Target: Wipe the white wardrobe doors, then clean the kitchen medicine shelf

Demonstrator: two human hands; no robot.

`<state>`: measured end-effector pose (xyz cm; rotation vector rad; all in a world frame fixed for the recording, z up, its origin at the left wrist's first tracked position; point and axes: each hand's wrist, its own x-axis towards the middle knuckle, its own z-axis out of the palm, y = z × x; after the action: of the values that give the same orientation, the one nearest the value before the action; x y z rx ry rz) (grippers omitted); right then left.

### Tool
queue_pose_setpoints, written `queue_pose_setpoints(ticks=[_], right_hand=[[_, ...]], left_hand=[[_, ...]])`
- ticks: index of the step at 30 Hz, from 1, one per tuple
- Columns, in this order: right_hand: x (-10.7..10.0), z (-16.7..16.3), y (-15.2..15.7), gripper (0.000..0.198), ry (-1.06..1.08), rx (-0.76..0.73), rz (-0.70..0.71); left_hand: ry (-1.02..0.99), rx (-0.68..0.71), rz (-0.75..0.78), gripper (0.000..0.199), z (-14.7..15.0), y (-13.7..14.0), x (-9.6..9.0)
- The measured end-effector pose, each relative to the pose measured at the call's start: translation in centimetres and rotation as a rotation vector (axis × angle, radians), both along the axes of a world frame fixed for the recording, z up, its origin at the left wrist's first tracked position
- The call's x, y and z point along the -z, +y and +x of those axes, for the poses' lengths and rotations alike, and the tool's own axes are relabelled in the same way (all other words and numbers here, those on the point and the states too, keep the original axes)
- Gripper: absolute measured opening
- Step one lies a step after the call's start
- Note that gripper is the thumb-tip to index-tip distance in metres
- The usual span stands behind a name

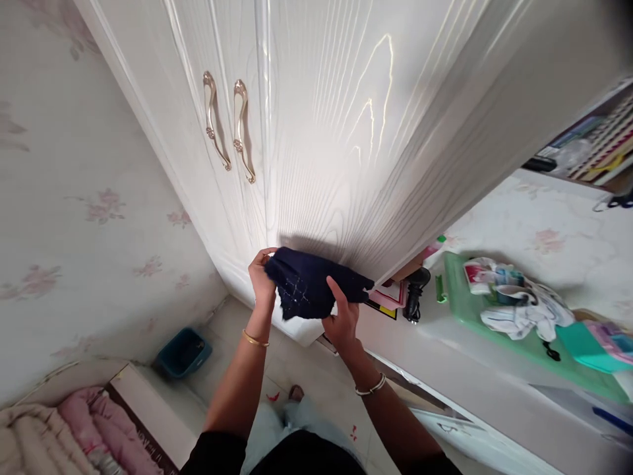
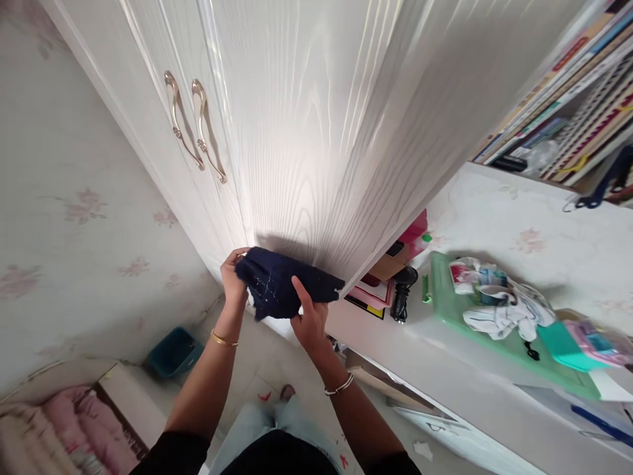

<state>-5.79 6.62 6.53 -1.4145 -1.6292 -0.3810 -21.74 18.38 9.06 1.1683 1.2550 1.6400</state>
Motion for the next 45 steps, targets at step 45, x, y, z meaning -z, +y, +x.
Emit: queue_pose_setpoints(ticks=[45], right_hand=[[-1.1, -6.6, 14.7, 0.054, -0.449, 0.288, 0.035]], left_hand=[[0.845, -0.041, 0.793, 0.071, -0.8, 13.1, 2.9]])
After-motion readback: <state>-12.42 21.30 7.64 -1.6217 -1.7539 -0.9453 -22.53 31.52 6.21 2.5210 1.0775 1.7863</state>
